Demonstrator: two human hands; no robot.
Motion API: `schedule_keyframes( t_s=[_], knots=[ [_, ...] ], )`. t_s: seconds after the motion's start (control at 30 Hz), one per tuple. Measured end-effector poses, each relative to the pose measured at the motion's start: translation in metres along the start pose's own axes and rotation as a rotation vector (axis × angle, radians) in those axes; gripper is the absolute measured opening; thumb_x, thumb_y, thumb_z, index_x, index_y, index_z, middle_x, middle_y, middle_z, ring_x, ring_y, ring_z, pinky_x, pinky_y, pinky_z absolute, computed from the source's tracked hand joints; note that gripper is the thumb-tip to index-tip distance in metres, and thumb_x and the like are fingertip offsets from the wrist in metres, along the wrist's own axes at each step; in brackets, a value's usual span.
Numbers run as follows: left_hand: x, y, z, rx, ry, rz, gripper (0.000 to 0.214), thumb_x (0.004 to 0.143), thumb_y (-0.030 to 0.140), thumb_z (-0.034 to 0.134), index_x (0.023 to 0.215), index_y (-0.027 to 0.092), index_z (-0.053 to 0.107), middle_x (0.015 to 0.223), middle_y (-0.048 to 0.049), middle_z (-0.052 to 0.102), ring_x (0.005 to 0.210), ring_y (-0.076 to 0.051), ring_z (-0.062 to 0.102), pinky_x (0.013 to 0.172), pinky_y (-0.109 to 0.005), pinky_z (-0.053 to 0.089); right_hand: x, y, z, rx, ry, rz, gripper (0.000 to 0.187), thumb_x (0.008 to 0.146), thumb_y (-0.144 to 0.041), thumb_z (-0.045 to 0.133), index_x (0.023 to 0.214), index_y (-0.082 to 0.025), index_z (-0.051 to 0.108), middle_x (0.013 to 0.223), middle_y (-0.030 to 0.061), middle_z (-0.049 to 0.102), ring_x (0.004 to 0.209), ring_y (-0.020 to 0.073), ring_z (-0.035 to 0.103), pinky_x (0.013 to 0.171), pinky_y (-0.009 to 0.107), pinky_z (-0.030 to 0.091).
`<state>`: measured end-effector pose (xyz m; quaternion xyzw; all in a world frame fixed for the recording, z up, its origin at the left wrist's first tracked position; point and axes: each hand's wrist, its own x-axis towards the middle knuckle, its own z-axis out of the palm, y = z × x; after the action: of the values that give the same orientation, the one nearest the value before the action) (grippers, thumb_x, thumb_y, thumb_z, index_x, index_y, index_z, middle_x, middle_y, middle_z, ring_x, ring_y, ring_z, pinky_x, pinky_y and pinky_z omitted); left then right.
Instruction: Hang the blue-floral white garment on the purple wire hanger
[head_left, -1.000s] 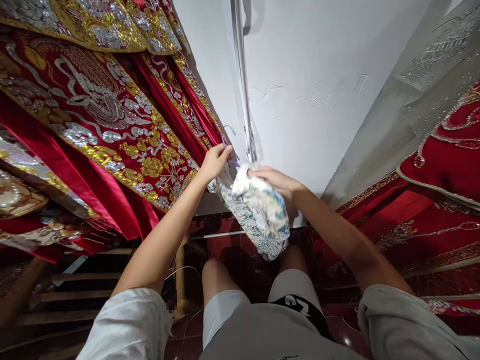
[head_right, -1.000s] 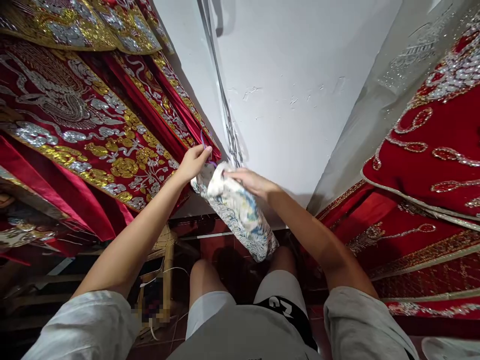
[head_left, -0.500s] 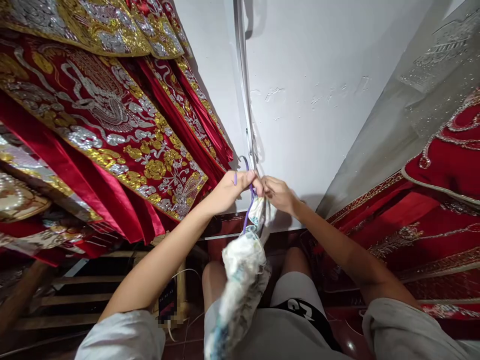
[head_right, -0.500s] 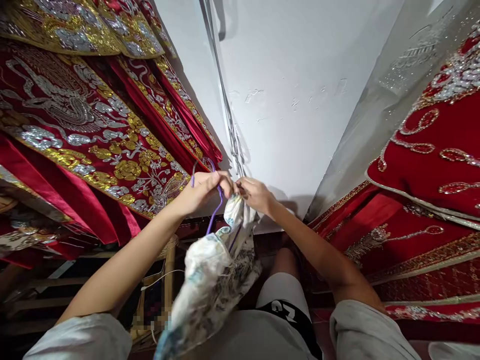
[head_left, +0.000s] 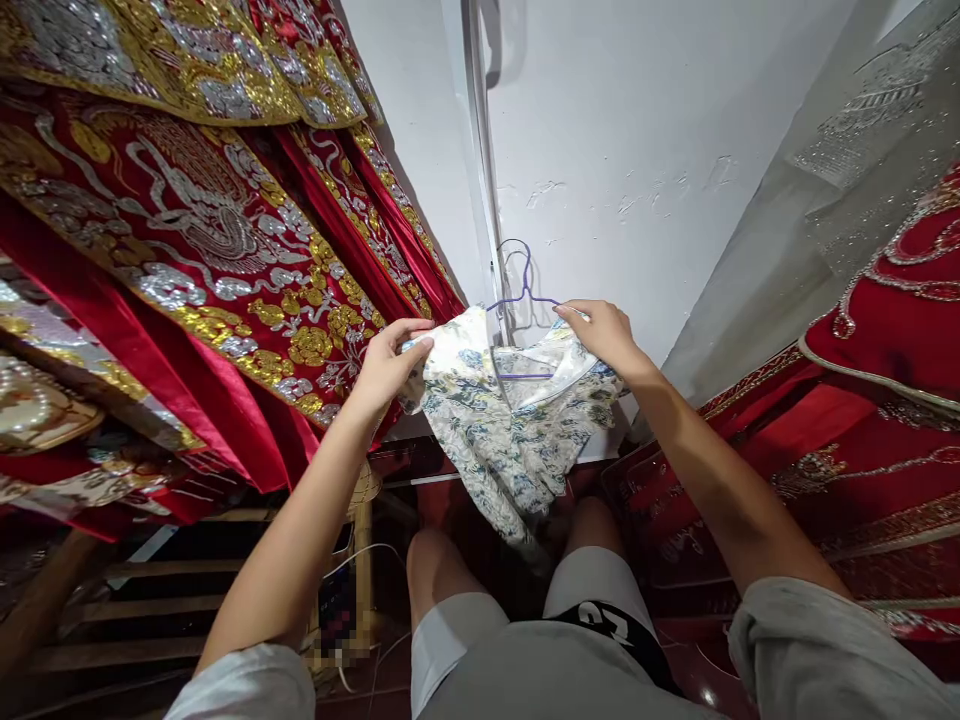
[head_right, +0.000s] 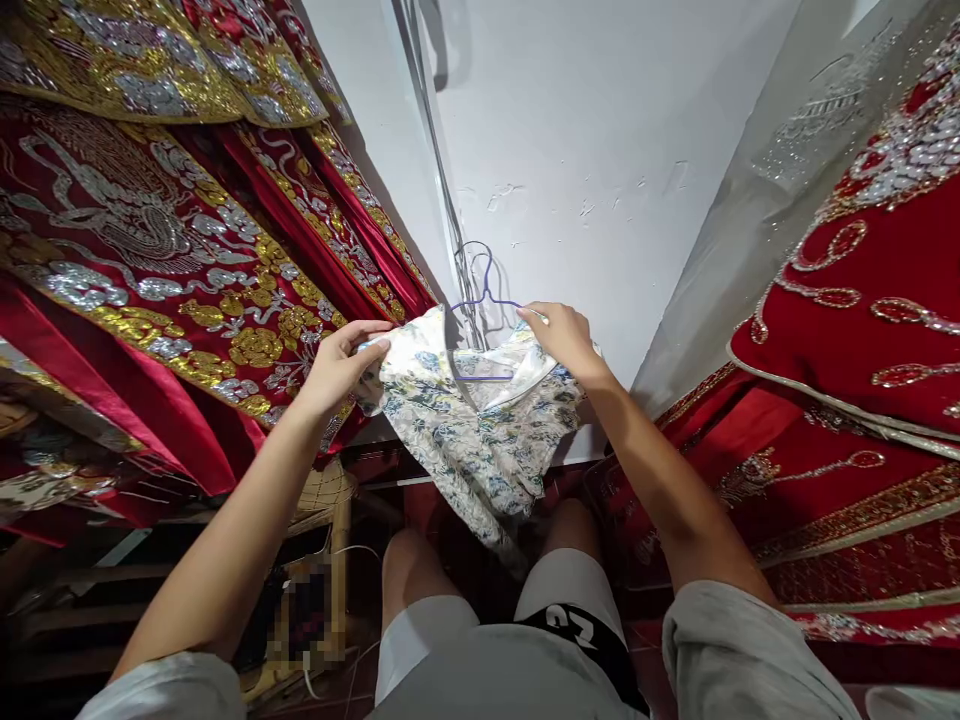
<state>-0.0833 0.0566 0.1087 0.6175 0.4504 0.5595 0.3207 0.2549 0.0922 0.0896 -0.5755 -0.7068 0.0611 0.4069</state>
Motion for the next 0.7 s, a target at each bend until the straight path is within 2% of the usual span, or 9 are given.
schedule_keyframes(
  t_s=[0.1, 0.2, 0.27, 0.33, 0.4, 0.43, 0.5, 0.63, 0.7],
  knots=[
    [-0.016, -0.037, 0.004, -0.191, 0.35, 0.053, 0.037, 0.074, 0.023, 0.082, 0.107, 0.014, 0.066, 0.097, -0.0077, 0.074, 0.092, -0.016, 0.069, 0.091, -0.03, 0.054, -0.011, -0.017, 0.01, 0.048, -0.029, -0.036, 0.038, 0.098, -0.049, 0.053, 0.107, -0.026, 0.081, 0.105, 0.0035, 0.08, 0.098, 0.0277, 0.071, 0.082, 0.034, 0.049],
    [-0.04, -0.079, 0.016, -0.346, 0.606, -0.008, 0.041, 0.075, 0.028, 0.082, 0.108, 0.016, 0.062, 0.094, -0.005, 0.073, 0.091, -0.016, 0.07, 0.092, -0.031, 0.054, -0.03, -0.023, 0.024, 0.102, -0.002, -0.052, 0.037, 0.099, -0.047, 0.051, 0.114, -0.027, 0.078, 0.109, 0.0043, 0.079, 0.099, 0.0272, 0.071, 0.086, 0.037, 0.052],
    [-0.058, -0.108, 0.032, -0.408, 0.625, -0.138, 0.043, 0.071, 0.033, 0.085, 0.105, 0.016, 0.063, 0.098, -0.0055, 0.074, 0.092, -0.019, 0.071, 0.092, -0.034, 0.055, -0.046, -0.021, 0.038, 0.106, 0.117, -0.094, 0.038, 0.099, -0.042, 0.05, 0.124, -0.025, 0.073, 0.118, 0.0078, 0.075, 0.109, 0.0283, 0.067, 0.095, 0.041, 0.051],
    [-0.074, -0.135, 0.051, -0.465, 0.528, -0.308, 0.046, 0.069, 0.035, 0.087, 0.106, 0.016, 0.067, 0.108, -0.009, 0.075, 0.103, -0.024, 0.072, 0.1, -0.039, 0.054, -0.065, -0.016, 0.058, 0.1, 0.264, -0.156, 0.04, 0.098, -0.037, 0.052, 0.131, -0.022, 0.067, 0.13, 0.0123, 0.068, 0.127, 0.0304, 0.057, 0.107, 0.046, 0.045],
    [-0.089, -0.156, 0.068, -0.498, 0.452, -0.421, 0.049, 0.071, 0.038, 0.087, 0.111, 0.016, 0.07, 0.12, -0.0126, 0.074, 0.119, -0.029, 0.068, 0.11, -0.044, 0.049, -0.089, -0.009, 0.084, 0.129, 0.346, -0.174, 0.039, 0.096, -0.036, 0.054, 0.131, -0.02, 0.064, 0.136, 0.0157, 0.061, 0.136, 0.0309, 0.049, 0.113, 0.05, 0.04],
    [-0.095, -0.163, 0.075, -0.504, 0.443, -0.438, 0.049, 0.074, 0.04, 0.086, 0.114, 0.016, 0.07, 0.126, -0.0136, 0.072, 0.126, -0.03, 0.065, 0.114, -0.045, 0.046, -0.101, -0.005, 0.098, 0.168, 0.347, -0.15, 0.036, 0.096, -0.037, 0.054, 0.126, -0.02, 0.064, 0.132, 0.0167, 0.061, 0.133, 0.0303, 0.05, 0.111, 0.05, 0.042],
    [-0.104, -0.171, 0.084, -0.512, 0.439, -0.429, 0.051, 0.079, 0.042, 0.083, 0.12, 0.016, 0.069, 0.136, -0.0138, 0.068, 0.135, -0.03, 0.059, 0.119, -0.044, 0.041, -0.124, 0.004, 0.128, 0.256, 0.28, 0.009, 0.03, 0.095, -0.044, 0.054, 0.107, -0.019, 0.066, 0.113, 0.0159, 0.066, 0.113, 0.0282, 0.06, 0.099, 0.045, 0.049],
    [-0.11, -0.17, 0.084, -0.508, 0.387, -0.441, 0.052, 0.081, 0.044, 0.081, 0.123, 0.016, 0.067, 0.141, -0.0147, 0.065, 0.137, -0.03, 0.057, 0.118, -0.042, 0.042, -0.143, 0.015, 0.174, 0.42, -0.28, 0.346, 0.049, 0.095, -0.06, 0.044, 0.072, -0.02, 0.062, 0.075, 0.009, 0.068, 0.074, 0.0225, 0.063, 0.075, 0.034, 0.049],
    [-0.108, -0.167, 0.079, -0.497, 0.395, -0.439, 0.051, 0.082, 0.045, 0.08, 0.122, 0.016, 0.066, 0.139, -0.0153, 0.065, 0.134, -0.029, 0.059, 0.115, -0.041, 0.045, -0.142, 0.016, 0.187, 0.531, -0.446, 0.445, 0.053, 0.095, -0.061, 0.042, 0.067, -0.02, 0.063, 0.069, 0.0077, 0.069, 0.066, 0.0194, 0.06, 0.067, 0.03, 0.046]
  ],
)
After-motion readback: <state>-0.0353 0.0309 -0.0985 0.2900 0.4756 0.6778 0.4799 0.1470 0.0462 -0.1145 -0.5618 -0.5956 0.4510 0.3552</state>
